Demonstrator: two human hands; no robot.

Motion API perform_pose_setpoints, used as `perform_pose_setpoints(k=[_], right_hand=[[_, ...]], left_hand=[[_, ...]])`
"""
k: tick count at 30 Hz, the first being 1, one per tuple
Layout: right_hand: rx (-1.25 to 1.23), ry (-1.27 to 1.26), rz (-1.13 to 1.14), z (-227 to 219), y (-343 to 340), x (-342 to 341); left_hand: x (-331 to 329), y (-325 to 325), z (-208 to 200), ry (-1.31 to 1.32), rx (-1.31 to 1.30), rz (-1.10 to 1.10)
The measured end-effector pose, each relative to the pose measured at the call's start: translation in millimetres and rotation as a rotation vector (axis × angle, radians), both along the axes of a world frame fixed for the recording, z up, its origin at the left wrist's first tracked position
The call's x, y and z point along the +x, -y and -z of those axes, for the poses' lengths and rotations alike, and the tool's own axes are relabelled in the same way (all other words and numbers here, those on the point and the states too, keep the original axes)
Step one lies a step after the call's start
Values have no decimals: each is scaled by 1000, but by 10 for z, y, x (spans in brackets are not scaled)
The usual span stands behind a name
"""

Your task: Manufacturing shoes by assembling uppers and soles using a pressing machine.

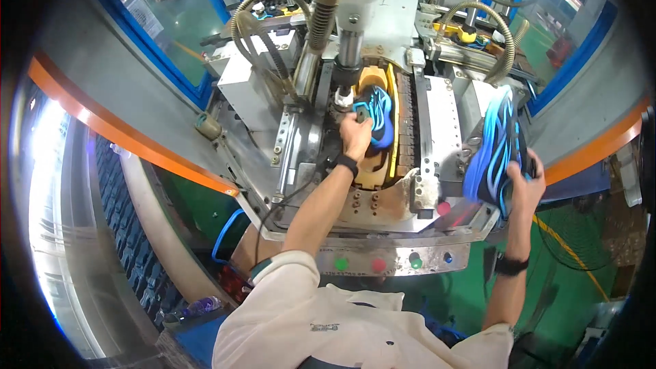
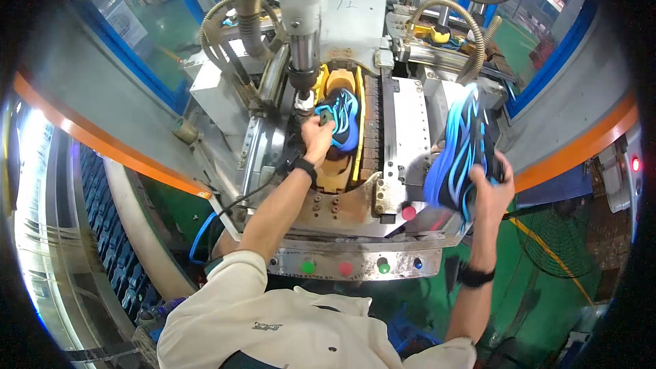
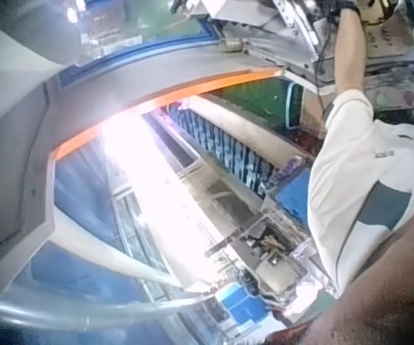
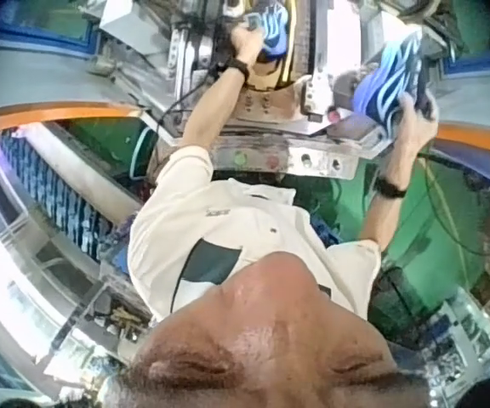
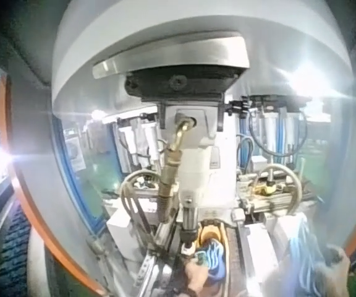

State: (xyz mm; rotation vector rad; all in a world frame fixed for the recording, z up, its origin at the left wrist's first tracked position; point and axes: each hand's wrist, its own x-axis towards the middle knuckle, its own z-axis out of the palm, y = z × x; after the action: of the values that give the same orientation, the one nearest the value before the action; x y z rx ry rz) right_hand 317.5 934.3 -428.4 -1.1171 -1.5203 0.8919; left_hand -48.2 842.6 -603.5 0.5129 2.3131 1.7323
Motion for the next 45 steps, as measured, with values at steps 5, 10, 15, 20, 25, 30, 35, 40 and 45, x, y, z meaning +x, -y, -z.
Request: perform_pose_setpoints(k=[5,10,15,20,25,30,35,40,45], right_hand=[[-16,565,-151,-590,-404,-1204],[-165,916,-487,-92,-459,-2497],[80,906,-361,900,-48,-3243],[342,869,-194,1463,164,-3450],[469,600,-367,884,974,-2824],[575,147,-897,933,2620,-1836],[453,433,-1171,2324,3249,-1564],[463,542,-1241,2927,3275,-1425],[373,467,-1269,2762,3243,-1515]], left_hand=[[430,1177,-774,809,480,217],[874,2613,-1672,823,402,173],[1150,3896,-2065,611,431,-75],[1729,4894,-1917,312,464,-357],[2354,5104,-1770,299,487,-747],[2831,5191,-1491,424,578,-875],[2991,5118,-1364,275,276,-725],[2991,4950,-1586,361,384,-814],[3064,5006,-1627,359,515,-971]])
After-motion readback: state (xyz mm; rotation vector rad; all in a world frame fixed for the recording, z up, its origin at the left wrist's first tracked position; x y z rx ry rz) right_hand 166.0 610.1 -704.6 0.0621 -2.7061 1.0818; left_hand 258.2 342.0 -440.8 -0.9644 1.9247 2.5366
